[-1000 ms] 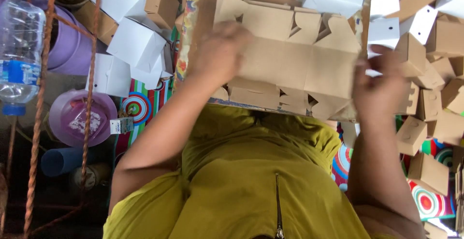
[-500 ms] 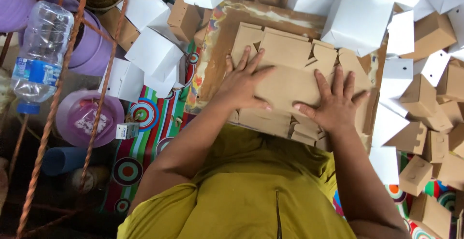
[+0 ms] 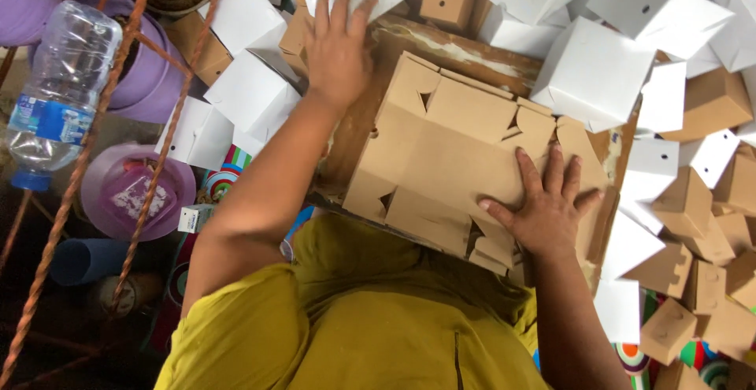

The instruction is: The person assembles small cardboard boxes by folding flat pieces along pre-cut lines and tucking flaps into slots. They repeatedly pick up flat cardboard pieces, fold them into box shapes, and place the finished boxes onto a pile.

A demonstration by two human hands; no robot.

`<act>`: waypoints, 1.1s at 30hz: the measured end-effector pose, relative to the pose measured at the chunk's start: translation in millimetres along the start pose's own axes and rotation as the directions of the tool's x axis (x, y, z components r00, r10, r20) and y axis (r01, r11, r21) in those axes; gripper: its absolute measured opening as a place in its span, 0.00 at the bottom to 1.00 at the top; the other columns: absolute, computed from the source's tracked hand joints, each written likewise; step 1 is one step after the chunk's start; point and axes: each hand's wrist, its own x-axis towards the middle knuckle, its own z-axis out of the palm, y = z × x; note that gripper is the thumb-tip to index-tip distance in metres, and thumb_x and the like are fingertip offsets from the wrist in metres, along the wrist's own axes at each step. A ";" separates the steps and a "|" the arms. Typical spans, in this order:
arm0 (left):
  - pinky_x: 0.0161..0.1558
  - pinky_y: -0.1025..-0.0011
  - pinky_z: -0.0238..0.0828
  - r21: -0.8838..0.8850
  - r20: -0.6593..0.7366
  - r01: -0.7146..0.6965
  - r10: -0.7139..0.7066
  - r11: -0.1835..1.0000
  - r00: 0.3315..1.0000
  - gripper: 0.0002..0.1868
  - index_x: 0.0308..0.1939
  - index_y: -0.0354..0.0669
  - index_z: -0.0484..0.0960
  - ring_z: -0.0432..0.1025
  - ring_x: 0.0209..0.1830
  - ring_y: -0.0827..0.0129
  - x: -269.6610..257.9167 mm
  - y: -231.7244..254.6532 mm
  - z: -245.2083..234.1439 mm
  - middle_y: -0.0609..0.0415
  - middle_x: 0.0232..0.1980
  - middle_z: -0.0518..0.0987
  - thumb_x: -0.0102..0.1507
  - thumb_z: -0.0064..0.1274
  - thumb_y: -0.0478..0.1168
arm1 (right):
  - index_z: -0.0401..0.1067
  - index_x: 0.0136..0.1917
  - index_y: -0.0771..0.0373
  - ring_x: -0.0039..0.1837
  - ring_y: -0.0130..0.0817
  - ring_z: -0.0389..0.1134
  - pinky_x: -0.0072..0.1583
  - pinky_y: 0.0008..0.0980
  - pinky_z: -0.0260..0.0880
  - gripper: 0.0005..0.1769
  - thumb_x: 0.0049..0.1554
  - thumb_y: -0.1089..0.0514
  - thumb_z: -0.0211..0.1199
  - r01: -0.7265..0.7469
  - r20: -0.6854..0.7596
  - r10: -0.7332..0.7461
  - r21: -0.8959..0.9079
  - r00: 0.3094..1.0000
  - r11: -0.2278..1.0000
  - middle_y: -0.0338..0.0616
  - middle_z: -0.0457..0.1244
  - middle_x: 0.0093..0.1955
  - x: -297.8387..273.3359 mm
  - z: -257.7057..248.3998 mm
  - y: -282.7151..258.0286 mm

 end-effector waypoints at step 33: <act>0.45 0.47 0.75 0.205 0.119 0.003 -0.028 0.979 0.992 0.36 0.71 0.40 0.65 0.63 0.61 0.44 59.3 -114.8 85.3 0.44 0.70 0.67 0.63 0.61 0.48 | 0.48 0.82 0.32 0.86 0.62 0.30 0.68 0.89 0.26 0.60 0.42 0.13 0.51 -0.040 0.026 0.041 -0.027 0.999 0.999 0.47 0.35 0.89 0.0 2.5 0.7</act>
